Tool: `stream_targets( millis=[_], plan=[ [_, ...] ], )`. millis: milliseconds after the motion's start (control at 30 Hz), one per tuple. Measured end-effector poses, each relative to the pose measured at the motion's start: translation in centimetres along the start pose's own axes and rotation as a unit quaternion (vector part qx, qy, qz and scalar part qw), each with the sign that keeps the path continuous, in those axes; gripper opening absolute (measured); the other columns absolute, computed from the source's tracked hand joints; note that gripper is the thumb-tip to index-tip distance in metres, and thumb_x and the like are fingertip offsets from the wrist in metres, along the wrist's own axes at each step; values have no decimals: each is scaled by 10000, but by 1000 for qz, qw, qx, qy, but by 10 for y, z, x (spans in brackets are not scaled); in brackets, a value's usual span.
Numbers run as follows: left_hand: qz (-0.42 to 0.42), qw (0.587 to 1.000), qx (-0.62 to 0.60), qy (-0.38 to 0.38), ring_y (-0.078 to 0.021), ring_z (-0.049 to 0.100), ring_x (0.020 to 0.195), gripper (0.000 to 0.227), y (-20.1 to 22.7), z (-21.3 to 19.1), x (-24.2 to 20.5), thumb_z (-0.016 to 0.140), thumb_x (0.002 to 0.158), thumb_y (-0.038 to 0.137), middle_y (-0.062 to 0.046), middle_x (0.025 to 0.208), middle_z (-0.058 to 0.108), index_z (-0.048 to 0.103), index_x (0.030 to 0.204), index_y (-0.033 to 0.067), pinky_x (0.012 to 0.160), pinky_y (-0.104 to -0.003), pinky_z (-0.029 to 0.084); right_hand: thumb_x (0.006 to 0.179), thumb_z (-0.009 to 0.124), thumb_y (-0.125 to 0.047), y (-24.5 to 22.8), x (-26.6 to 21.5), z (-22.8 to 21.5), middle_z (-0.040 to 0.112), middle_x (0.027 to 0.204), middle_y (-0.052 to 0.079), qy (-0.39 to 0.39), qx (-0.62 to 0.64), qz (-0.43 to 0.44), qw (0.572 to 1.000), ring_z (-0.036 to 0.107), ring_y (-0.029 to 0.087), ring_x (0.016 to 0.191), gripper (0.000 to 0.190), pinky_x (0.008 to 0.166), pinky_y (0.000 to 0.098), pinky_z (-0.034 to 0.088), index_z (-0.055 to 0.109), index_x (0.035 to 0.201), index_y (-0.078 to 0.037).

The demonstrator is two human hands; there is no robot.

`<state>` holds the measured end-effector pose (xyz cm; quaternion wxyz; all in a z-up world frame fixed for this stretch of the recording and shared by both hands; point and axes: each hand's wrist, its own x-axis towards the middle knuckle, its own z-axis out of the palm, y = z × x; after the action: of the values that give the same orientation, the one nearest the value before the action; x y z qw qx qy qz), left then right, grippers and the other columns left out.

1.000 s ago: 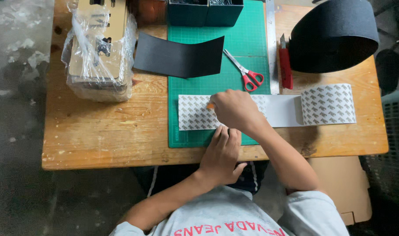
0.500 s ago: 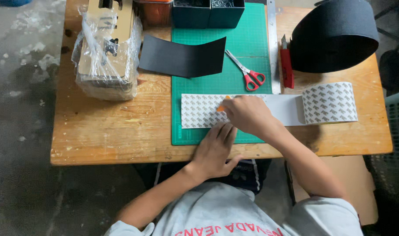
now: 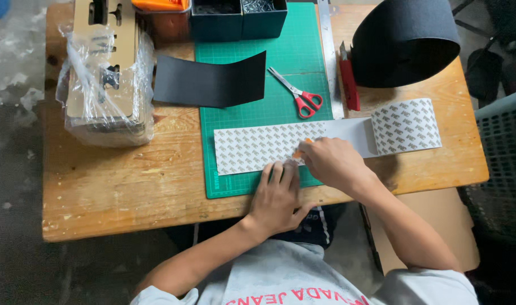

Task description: The person uses a utility knife and a metal ruler to cut a strip from a roll of black foam material on a green cutting mat. They then unroll a roll of double-sided adhesive tape, cut a section with scissors, and apply it to a white backing sheet, smoothing it with an orange plastic tool.

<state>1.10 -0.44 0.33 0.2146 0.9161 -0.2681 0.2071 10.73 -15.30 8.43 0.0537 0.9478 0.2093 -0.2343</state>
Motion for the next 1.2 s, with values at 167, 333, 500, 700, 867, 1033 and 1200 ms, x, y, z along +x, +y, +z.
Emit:
stream_targets(
  millis=[167,333,500,700,867,1033,1200],
  plan=[
    [2,998,-64,12,-517,534,1158,881,-1,-4,3,678,768,533,-344,1137,555,544,1215,-215,1061,-585,413,926,544,-254,-12,37,6,680,771,131,35,-9,-10,999,727,416,753,163,679,544,590,688,949,-181],
    [4,998,-59,16,-531,511,1160,881,-2,-8,3,708,724,549,-333,1103,521,581,1151,-210,1081,-599,419,874,591,-214,-24,56,4,685,708,153,83,-24,-20,996,731,408,720,120,646,520,593,683,821,-158],
    [3,999,-53,12,-530,514,1180,871,-2,-5,2,728,700,541,-329,1116,521,589,1127,-204,1096,-599,415,865,566,-191,-28,57,7,688,707,148,90,-26,-9,996,732,402,714,139,638,517,591,694,836,-148],
    [-2,997,-76,13,-530,508,1185,823,0,-9,3,708,732,549,-324,1132,519,608,1099,-181,1105,-599,400,857,582,-155,-32,61,25,648,734,170,128,-31,-3,991,717,436,710,155,616,539,578,700,943,-102],
    [-3,998,-64,16,-546,515,1189,870,-1,1,-2,648,783,575,-345,1138,520,576,1158,-206,1093,-604,422,899,578,-194,-29,77,25,641,751,179,156,-6,5,988,719,441,713,174,623,545,575,698,980,-98],
    [-17,999,-32,19,-500,542,1225,922,0,1,-1,664,731,614,-298,1161,577,581,1222,-163,1104,-586,422,935,586,-223,-25,55,-7,668,795,231,154,92,1,984,711,483,777,168,699,576,566,700,1037,-152],
    [-18,999,-42,18,-480,532,1231,875,-2,-1,1,557,818,625,-280,1177,567,573,1252,-134,1112,-563,416,936,566,-247,-12,16,9,666,848,190,102,52,42,993,716,453,762,171,689,565,579,659,1060,-174]
  ],
)
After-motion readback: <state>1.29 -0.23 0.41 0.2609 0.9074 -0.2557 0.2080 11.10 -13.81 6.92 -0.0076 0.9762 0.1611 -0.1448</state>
